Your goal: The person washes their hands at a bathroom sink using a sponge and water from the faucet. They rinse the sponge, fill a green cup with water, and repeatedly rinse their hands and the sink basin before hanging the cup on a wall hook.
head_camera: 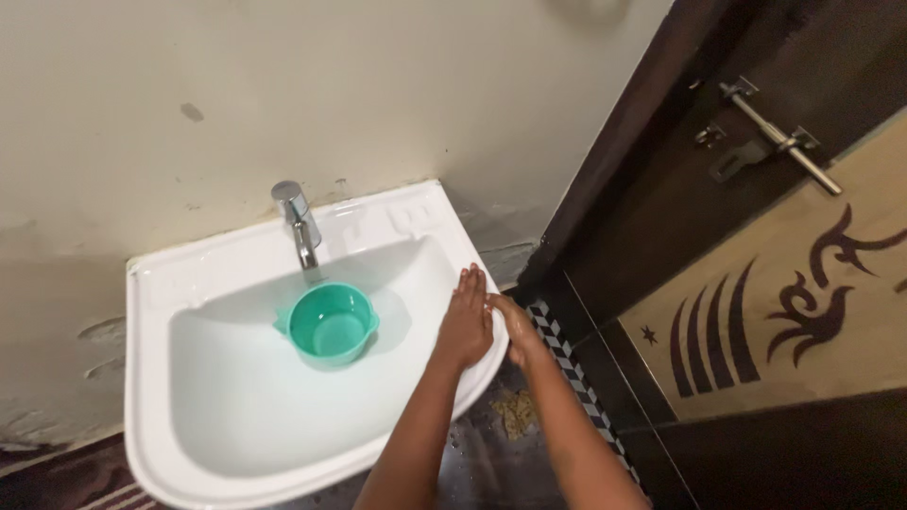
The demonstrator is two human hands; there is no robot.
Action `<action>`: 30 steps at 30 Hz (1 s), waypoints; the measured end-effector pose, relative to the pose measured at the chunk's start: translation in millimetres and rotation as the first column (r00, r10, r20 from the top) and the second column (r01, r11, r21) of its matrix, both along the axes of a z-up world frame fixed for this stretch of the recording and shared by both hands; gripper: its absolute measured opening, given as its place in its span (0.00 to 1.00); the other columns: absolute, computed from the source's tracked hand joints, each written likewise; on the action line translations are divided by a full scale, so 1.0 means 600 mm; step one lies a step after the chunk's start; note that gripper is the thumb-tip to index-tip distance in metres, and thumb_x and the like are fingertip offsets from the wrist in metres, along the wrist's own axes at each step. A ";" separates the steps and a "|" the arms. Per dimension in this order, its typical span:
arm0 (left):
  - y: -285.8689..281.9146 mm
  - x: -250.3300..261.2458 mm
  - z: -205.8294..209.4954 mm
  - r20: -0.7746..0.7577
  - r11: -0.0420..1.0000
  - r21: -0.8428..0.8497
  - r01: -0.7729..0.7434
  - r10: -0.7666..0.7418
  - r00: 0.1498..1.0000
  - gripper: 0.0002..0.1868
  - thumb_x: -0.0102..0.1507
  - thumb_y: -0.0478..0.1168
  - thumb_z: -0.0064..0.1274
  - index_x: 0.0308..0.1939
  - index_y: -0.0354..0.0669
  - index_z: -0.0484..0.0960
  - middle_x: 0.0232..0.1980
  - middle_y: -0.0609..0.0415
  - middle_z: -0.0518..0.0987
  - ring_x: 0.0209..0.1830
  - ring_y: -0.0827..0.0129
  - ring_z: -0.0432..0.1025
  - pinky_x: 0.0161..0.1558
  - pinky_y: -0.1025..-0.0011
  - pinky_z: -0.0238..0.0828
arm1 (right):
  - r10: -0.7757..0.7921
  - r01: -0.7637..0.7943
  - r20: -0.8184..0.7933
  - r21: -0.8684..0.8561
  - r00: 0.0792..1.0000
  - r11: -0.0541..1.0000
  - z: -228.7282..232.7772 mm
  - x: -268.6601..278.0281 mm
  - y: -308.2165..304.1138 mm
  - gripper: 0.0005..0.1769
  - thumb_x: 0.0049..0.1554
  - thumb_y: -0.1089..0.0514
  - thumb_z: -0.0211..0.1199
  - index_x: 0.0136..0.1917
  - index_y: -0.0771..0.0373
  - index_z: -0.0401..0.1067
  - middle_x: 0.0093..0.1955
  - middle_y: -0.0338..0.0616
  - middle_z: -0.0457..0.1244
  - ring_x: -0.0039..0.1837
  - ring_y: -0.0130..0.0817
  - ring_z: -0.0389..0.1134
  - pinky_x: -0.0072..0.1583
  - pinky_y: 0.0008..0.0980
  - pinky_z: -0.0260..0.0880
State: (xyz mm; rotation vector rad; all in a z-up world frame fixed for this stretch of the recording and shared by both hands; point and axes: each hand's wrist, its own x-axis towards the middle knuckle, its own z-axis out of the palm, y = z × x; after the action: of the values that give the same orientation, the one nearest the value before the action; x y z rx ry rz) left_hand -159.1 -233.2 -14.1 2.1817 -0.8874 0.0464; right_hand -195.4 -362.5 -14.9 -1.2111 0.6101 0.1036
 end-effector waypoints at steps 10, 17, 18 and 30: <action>0.095 -0.142 0.056 -0.375 0.983 0.172 0.058 0.011 0.927 0.35 0.71 0.47 0.28 0.82 0.37 0.45 0.85 0.45 0.44 0.83 0.59 0.45 0.81 0.61 0.45 | -0.346 0.347 0.221 0.037 0.912 0.937 -0.066 -0.110 0.124 0.25 0.62 0.50 0.56 0.67 0.66 0.65 0.60 0.50 0.67 0.60 0.39 0.70 0.59 0.37 0.72; 0.000 -0.079 0.001 -0.167 0.993 0.093 -0.072 0.087 0.982 0.37 0.70 0.44 0.32 0.78 0.25 0.41 0.82 0.28 0.34 0.83 0.41 0.36 0.78 0.57 0.42 | -0.090 0.102 0.113 -0.104 0.989 0.989 -0.057 0.013 0.003 0.24 0.62 0.48 0.61 0.62 0.69 0.74 0.49 0.45 0.69 0.43 0.28 0.68 0.41 0.27 0.66; -0.004 -0.074 -0.003 -0.105 0.992 0.075 -0.102 0.109 0.988 0.37 0.70 0.43 0.33 0.78 0.24 0.42 0.82 0.26 0.35 0.82 0.39 0.36 0.78 0.56 0.42 | -0.077 0.087 0.142 -0.063 0.987 0.994 -0.060 0.023 -0.004 0.24 0.62 0.48 0.60 0.61 0.69 0.74 0.50 0.45 0.70 0.44 0.28 0.70 0.43 0.27 0.69; 0.112 -0.218 0.113 -0.180 0.940 0.285 -0.186 0.243 0.953 0.29 0.69 0.46 0.33 0.73 0.41 0.64 0.72 0.44 0.69 0.59 0.50 0.74 0.59 0.53 0.69 | -0.358 0.423 0.341 -0.137 0.869 0.896 -0.152 -0.057 0.096 0.22 0.62 0.52 0.57 0.60 0.73 0.71 0.49 0.49 0.70 0.42 0.31 0.70 0.41 0.27 0.70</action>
State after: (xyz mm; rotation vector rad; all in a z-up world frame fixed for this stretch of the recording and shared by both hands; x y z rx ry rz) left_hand -289.8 -165.9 53.7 2.4711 -0.5555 -0.2078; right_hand -229.7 -304.8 -106.3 -1.2478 0.5898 -0.5008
